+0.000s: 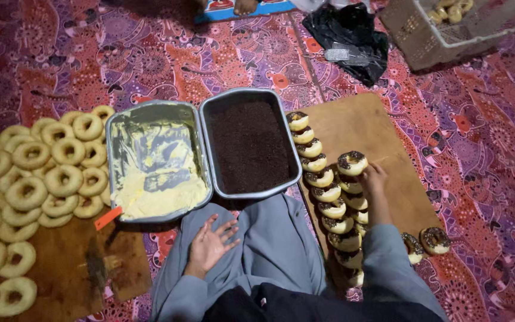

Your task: The person sits on a mat and repeatedly picks up plain donuts, dips them into a tray of yellow cream, then into a tray of dark crumbs, and places them on a wooden board. The process is repeated for multiple donuts.

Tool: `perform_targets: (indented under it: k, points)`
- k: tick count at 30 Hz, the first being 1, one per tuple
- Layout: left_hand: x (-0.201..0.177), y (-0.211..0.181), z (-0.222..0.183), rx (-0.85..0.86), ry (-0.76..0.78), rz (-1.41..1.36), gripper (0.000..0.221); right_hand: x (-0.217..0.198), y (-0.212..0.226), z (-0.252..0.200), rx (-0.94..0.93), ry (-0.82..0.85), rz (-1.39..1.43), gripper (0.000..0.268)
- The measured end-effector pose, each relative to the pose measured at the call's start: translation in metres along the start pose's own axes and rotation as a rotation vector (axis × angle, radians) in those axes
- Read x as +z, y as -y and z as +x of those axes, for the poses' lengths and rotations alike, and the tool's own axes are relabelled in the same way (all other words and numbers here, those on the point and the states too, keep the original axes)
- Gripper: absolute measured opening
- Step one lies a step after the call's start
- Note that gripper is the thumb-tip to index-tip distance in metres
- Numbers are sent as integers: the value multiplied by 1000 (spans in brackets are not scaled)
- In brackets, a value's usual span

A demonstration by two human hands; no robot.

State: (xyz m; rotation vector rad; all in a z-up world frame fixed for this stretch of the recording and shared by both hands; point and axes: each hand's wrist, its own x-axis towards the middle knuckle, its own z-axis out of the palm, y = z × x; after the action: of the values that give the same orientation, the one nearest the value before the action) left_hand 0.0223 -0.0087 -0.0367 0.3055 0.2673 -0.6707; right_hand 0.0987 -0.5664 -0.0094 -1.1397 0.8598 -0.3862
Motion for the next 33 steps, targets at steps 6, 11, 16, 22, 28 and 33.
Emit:
perform_targets:
  k: [6, 11, 16, 22, 28, 33]
  points:
    - [-31, -21, -47, 175, 24, 7, 40, 38, -10, 14, -37, -152, -517, 48]
    - [-94, -57, -115, 632, -161, -143, 33, 41, -5, 15, -303, 21, -1427, 37]
    - [-143, -91, -161, 903, -569, -116, 31, 19, 2, -12, -285, 119, -1378, 39]
    - [-165, -173, -166, 950, -1213, 290, 33, 54, 6, -66, -624, -4, -1511, 47]
    - [-152, -273, -146, 865, -1849, 1251, 37, 73, -29, -114, -642, 123, -1187, 41]
    - [-132, -348, -107, 797, -1857, 1258, 38, 70, -64, -110, -548, 114, -1168, 41]
